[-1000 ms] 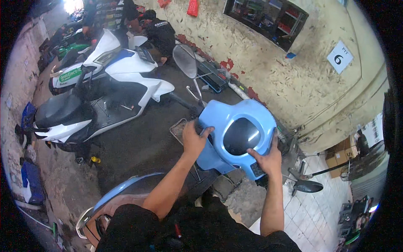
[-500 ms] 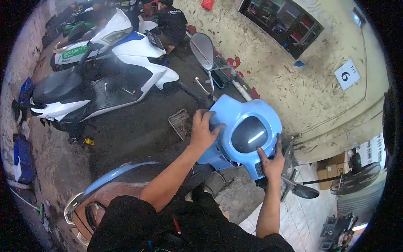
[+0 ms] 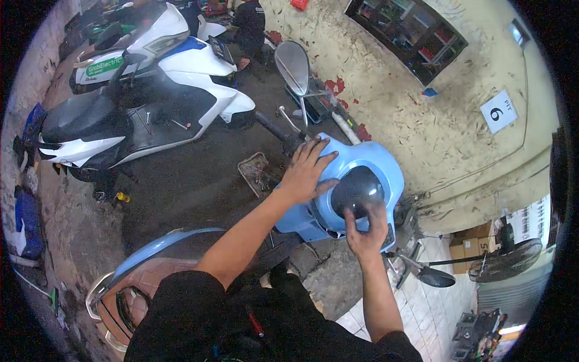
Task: The person connects electrical wiring inside the front panel of a scooter, repositions a large floor fan, and reattaches the plastic headlight housing to the frame before checking the digital dashboard and front lights.
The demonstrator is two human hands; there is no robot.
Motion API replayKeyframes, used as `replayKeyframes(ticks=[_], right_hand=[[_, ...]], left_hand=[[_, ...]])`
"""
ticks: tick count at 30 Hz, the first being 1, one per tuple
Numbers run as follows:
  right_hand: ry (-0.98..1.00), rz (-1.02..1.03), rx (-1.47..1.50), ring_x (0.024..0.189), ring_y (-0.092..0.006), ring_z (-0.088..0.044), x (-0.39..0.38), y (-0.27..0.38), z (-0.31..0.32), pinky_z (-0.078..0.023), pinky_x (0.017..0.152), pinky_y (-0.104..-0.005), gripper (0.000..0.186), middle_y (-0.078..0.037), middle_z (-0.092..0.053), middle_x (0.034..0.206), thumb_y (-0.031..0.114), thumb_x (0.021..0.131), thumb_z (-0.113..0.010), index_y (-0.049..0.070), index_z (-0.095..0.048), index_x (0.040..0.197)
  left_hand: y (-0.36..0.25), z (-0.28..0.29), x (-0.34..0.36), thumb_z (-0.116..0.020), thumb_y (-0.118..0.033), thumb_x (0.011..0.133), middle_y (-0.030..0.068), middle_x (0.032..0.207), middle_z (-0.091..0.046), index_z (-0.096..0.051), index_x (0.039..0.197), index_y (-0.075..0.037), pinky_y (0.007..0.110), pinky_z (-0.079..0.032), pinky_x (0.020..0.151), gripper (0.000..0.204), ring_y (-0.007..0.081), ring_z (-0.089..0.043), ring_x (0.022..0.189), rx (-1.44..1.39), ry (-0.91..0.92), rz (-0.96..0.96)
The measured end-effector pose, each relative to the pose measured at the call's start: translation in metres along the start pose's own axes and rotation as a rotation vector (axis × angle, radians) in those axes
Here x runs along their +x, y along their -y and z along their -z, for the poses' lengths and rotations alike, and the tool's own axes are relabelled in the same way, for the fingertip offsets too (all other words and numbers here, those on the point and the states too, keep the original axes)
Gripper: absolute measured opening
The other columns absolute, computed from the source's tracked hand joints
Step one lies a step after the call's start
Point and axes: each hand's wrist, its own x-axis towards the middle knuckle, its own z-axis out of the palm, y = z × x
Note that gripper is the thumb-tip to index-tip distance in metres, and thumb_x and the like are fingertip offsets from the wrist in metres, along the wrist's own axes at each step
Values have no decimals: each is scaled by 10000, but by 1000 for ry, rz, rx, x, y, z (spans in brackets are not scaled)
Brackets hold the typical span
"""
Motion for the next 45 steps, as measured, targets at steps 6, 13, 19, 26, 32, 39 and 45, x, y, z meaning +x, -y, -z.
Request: replayKeyframes(ticks=[6,13,19,26,32,39,45], right_hand=[[600,196,270,584,-301,-578,6,7,-49,-469,559,-367,176,-116,-567,646,166,720,-672,51,-549,672],[657,297,195,619,-343,-584,-7,7,-80,-479,577,-439,204,-135,-555,649,231,689,-659,59,-552,664],[683,-135,351,622,-294,-580,14,-2,-60,-458,594,-367,160,-143,-589,687,185,683,-630,36,-598,730],[322,-270,475,664,-253,-572,116,-22,-86,-430,642,-310,297,-129,-614,707,268,836,-501,-9,-573,756],[192,3,339,561,-159,-489,106,-31,-171,-392,532,-298,314,-43,-528,659,278,896,-465,21,-591,766],[-22,316,136,875,-376,-600,138,-58,-166,-467,805,-441,212,-197,-640,955,135,823,-533,-10,-624,949],[190,-340,469,868,-392,-602,182,-3,-112,-475,806,-414,260,-222,-641,917,193,866,-524,-39,-609,950]], left_hand=[[7,-1,4,-586,-400,831,142,1433,-331,-479,1300,-154,523,-214,1089,541,366,-275,1335,60,15,-16],[17,12,7,-567,-385,858,160,1435,-328,-484,1292,-143,500,-258,1080,505,383,-292,1330,44,79,-8],[21,4,7,-562,-413,857,181,1416,-360,-481,1289,-134,456,-289,1075,521,386,-310,1321,-41,23,21],[-18,-27,-49,-865,-291,613,163,1170,-515,-430,1170,23,387,-420,921,773,270,-506,1072,-632,-513,926],[-11,-43,-45,-764,-120,756,141,1267,-496,-327,1321,-15,367,-424,950,722,243,-520,1116,-1356,-519,1089],[4,-42,-31,-760,-233,770,78,1144,-587,-464,1255,-34,339,-427,918,602,185,-547,1046,-1556,-434,1002],[1,-53,-32,-663,-370,849,98,1193,-569,-482,1259,-6,331,-402,946,577,207,-529,1081,-1266,-319,1086]])
